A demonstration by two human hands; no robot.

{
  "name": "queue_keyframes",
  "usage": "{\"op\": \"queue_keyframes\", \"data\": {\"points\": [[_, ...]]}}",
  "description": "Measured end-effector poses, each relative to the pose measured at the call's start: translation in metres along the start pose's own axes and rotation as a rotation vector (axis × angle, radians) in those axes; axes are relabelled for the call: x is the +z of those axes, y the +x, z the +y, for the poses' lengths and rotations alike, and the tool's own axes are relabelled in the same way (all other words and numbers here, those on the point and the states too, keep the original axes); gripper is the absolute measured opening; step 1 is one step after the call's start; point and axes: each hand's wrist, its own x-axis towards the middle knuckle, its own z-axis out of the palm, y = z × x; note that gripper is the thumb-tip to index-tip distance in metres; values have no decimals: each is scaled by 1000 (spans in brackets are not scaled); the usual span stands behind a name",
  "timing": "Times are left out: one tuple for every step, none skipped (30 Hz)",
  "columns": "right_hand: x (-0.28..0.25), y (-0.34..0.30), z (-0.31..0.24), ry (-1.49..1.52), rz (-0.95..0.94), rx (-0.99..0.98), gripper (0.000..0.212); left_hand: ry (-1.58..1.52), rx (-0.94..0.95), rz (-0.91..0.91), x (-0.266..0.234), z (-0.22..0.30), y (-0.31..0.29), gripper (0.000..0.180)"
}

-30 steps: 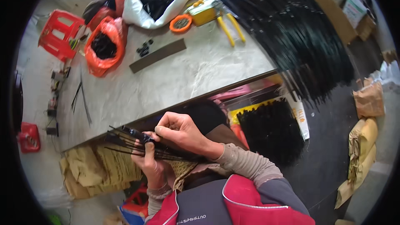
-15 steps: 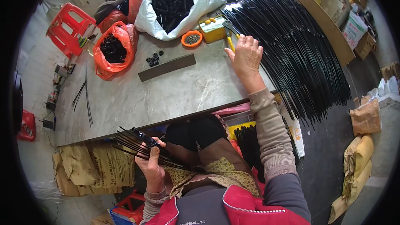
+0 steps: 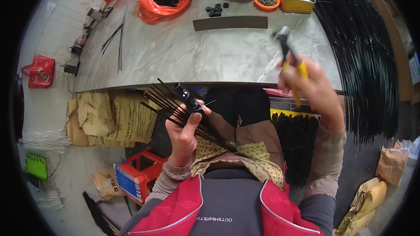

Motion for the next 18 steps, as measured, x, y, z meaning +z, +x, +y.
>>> {"op": "queue_keyframes", "data": {"points": [[11,-8,5,-42,-165,-32,23,25,19,-23,-2,0,0,17],[18,-18,-5,-152,-292,146,23,34,16,-15,-2,0,0,17],[30,-20,4,-235,-378,23,26,32,15,-18,-2,-1,-1,16],[42,-24,22,-277,-404,-116,28,27,14,-22,-1,0,-2,16],[49,-30,24,-353,-425,-96,30,29,13,-21,-2,0,-3,16],[57,-32,24,-431,-455,-129,28,40,17,-28,-2,0,-5,15],[63,-33,24,-511,-485,-163,27,51,22,-34,-2,-1,-6,15],[67,-32,24,-543,-505,-199,27,50,23,-32,-1,0,-7,15],[70,-32,27,-544,-507,-201,27,29,10,-18,1,3,-8,15],[72,-31,31,-453,-510,-170,32,7,-3,-3,1,4,-9,15],[74,-31,33,-363,-512,-139,36,6,-3,-2,1,4,-10,15],[75,-29,33,-365,-514,-140,36,22,12,-10,-1,4,-10,16],[76,-27,32,-358,-530,-130,37,37,26,-20,-1,4,-10,17],[76,-25,31,-352,-545,-120,37,36,27,-19,-1,4,-10,17],[77,-24,30,-353,-548,-119,37,44,21,-11,-1,4,-11,18],[78,-23,28,-356,-549,-125,37,53,14,-2,-1,4,-11,19],[78,-23,27,-360,-549,-131,37,51,14,-1,-2,3,-11,19],[78,-22,26,-360,-551,-130,37,63,25,-17,-4,3,-11,20]]}}
